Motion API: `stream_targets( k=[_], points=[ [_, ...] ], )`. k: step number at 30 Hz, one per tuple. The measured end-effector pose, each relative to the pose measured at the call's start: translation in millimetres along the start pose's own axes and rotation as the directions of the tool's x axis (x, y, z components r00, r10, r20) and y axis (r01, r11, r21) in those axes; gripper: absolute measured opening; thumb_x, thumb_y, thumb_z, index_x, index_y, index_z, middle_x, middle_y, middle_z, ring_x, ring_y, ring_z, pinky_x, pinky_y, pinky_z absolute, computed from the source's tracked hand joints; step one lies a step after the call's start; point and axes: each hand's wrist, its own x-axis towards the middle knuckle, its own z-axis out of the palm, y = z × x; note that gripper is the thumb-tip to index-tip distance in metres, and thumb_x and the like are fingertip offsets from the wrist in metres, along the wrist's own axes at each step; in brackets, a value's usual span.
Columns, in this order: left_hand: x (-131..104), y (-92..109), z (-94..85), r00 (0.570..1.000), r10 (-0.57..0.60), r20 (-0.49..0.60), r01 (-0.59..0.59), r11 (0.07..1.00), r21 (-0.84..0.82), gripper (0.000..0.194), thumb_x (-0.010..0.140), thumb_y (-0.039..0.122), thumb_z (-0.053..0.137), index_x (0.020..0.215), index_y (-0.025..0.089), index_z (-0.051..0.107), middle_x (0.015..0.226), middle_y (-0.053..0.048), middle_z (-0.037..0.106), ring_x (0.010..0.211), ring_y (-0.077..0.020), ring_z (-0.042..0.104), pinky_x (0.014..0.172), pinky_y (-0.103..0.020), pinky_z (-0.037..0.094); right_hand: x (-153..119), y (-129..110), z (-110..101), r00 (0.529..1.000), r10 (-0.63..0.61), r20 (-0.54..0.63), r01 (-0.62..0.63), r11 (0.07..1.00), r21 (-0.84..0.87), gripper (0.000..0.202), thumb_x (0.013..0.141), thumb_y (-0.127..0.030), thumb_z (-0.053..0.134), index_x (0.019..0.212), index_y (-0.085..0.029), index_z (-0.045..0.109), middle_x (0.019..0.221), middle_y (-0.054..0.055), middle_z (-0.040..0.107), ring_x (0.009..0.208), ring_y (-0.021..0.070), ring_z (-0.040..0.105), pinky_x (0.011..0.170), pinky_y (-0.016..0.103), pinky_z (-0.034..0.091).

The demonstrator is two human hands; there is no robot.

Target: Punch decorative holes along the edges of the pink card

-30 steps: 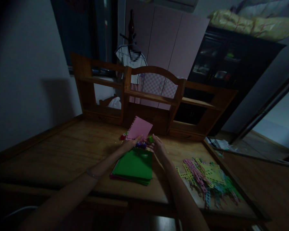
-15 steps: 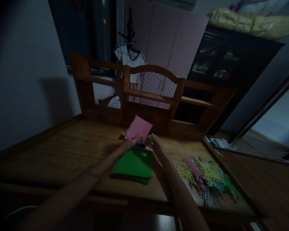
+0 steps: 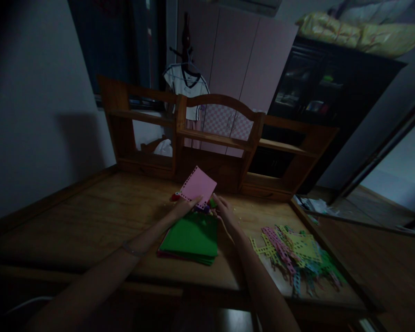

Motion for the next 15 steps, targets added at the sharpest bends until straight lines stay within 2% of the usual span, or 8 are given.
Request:
stream_targets(
  k=[5,15],
  points=[
    [0.2,-1.5,0.2,0.997,0.071,0.039,-0.072,0.997,0.025,0.047,0.075,0.035,0.061,0.118,0.016,0.059,0.116,-0.008,0.065,0.12,-0.0206,0.052,0.107,-0.036,0.037,-0.4,2.0,0.0,0.999,-0.006,0.039,0.007,1.0,-0.016,0.044,0.07,-0.063,0.063,0.078,-0.02,0.061,0.061,-0.003,0.054,0.045,0.0087,0.039,0.042,0.022,0.026],
    [-1.3,1.3,1.6,0.999,0.009,0.031,-0.008,1.0,-0.029,0.051,0.075,0.039,0.062,0.119,0.015,0.058,0.118,-0.009,0.064,0.115,-0.0215,0.055,0.103,-0.036,0.042,-5.0,-1.2,2.9,0.999,-0.035,0.032,0.035,0.999,-0.026,0.039,0.072,-0.059,0.064,0.074,-0.021,0.062,0.065,-0.002,0.057,0.051,0.01,0.045,0.044,0.023,0.026]
  ],
)
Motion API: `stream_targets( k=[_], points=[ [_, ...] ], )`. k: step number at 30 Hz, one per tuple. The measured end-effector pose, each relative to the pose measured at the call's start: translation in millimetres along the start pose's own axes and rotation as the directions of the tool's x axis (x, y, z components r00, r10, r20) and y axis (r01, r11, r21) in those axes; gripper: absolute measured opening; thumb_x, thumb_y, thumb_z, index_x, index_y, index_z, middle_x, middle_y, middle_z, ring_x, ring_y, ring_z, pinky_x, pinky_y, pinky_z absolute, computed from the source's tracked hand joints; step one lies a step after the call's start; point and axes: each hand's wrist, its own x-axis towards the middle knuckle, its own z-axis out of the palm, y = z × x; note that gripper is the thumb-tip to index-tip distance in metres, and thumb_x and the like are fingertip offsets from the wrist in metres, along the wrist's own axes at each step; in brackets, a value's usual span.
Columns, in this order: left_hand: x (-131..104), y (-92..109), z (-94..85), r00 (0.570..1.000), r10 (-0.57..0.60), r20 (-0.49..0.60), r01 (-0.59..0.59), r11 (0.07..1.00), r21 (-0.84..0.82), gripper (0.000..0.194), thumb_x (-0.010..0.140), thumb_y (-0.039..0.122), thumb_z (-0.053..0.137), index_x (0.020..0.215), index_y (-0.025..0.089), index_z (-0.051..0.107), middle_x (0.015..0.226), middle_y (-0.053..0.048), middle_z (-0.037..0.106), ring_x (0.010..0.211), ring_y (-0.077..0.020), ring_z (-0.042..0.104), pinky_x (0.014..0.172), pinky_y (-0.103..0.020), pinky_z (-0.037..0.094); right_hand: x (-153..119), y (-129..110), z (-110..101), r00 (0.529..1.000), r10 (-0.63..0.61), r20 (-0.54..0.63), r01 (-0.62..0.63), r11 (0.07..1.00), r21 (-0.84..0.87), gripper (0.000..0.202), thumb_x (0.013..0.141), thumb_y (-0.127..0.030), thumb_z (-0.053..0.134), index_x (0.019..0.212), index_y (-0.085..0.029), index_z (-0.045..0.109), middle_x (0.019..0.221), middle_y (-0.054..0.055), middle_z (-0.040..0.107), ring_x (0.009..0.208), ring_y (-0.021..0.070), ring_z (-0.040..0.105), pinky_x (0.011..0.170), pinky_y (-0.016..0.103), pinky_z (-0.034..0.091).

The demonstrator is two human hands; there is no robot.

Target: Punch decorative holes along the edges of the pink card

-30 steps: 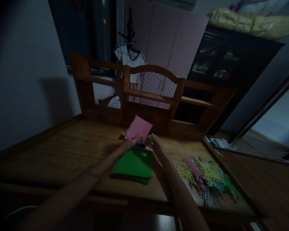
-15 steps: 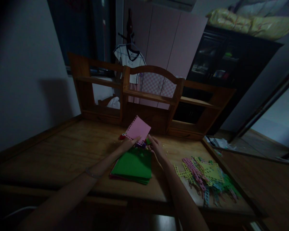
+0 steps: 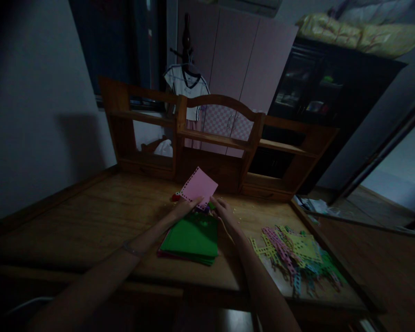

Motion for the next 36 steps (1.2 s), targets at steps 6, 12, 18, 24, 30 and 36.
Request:
stream_targets(
  k=[6,12,18,24,30,36],
  points=[
    [-0.8,1.3,-0.3,0.999,0.014,0.034,-0.014,1.0,-0.023,0.052,0.075,0.041,0.062,0.12,0.014,0.058,0.12,-0.01,0.062,0.114,-0.0219,0.056,0.102,-0.036,0.042,0.1,1.1,1.2,1.0,0.009,0.016,-0.009,1.0,0.002,0.038,0.07,-0.058,0.065,0.073,-0.021,0.061,0.064,-0.001,0.056,0.05,0.0103,0.046,0.044,0.023,0.028],
    [0.7,0.0,-0.6,0.999,0.039,0.034,-0.039,0.999,0.001,0.051,0.075,0.04,0.062,0.119,0.015,0.058,0.119,-0.009,0.063,0.115,-0.0216,0.055,0.104,-0.037,0.04,-0.5,1.7,0.7,1.0,-0.003,0.018,0.004,1.0,-0.025,0.039,0.07,-0.061,0.064,0.078,-0.022,0.062,0.06,-0.002,0.056,0.053,0.0137,0.048,0.045,0.024,0.03],
    [-0.8,2.7,0.0,0.999,0.023,0.026,-0.022,1.0,-0.017,0.051,0.074,0.04,0.064,0.118,0.015,0.059,0.117,-0.01,0.064,0.11,-0.0222,0.058,0.1,-0.037,0.044,0.7,2.5,-0.7,0.998,-0.049,0.042,0.051,0.998,-0.043,0.035,0.073,-0.056,0.065,0.076,-0.021,0.06,0.061,-0.004,0.05,0.047,0.0085,0.037,0.043,0.022,0.024],
    [-3.5,5.7,0.5,0.995,0.006,0.099,-0.007,1.0,0.007,0.045,0.075,0.04,0.063,0.111,0.013,0.063,0.114,-0.01,0.066,0.109,-0.0238,0.059,0.1,-0.039,0.044,-1.5,0.1,3.6,0.997,0.018,0.073,-0.018,1.0,-0.01,0.038,0.071,-0.056,0.066,0.084,-0.02,0.063,0.066,-0.002,0.055,0.051,0.0091,0.041,0.046,0.022,0.027],
    [-3.4,2.6,0.2,0.993,0.004,0.117,-0.013,0.997,0.071,0.043,0.074,0.042,0.064,0.108,0.014,0.064,0.11,-0.01,0.067,0.106,-0.0237,0.059,0.099,-0.039,0.044,-1.6,2.1,4.7,0.998,0.013,0.066,-0.012,1.0,-0.014,0.036,0.07,-0.052,0.068,0.085,-0.019,0.066,0.069,0.0,0.06,0.053,0.0113,0.045,0.048,0.024,0.03],
    [-2.7,2.9,-0.2,0.992,0.025,0.127,-0.042,0.99,0.131,0.042,0.076,0.04,0.061,0.108,0.013,0.064,0.114,-0.01,0.065,0.108,-0.0227,0.058,0.1,-0.037,0.043,-2.1,2.2,5.9,0.996,-0.001,0.085,0.0,1.0,0.004,0.036,0.072,-0.051,0.066,0.086,-0.018,0.067,0.074,0.001,0.061,0.054,0.0111,0.047,0.049,0.023,0.031]
  ],
)
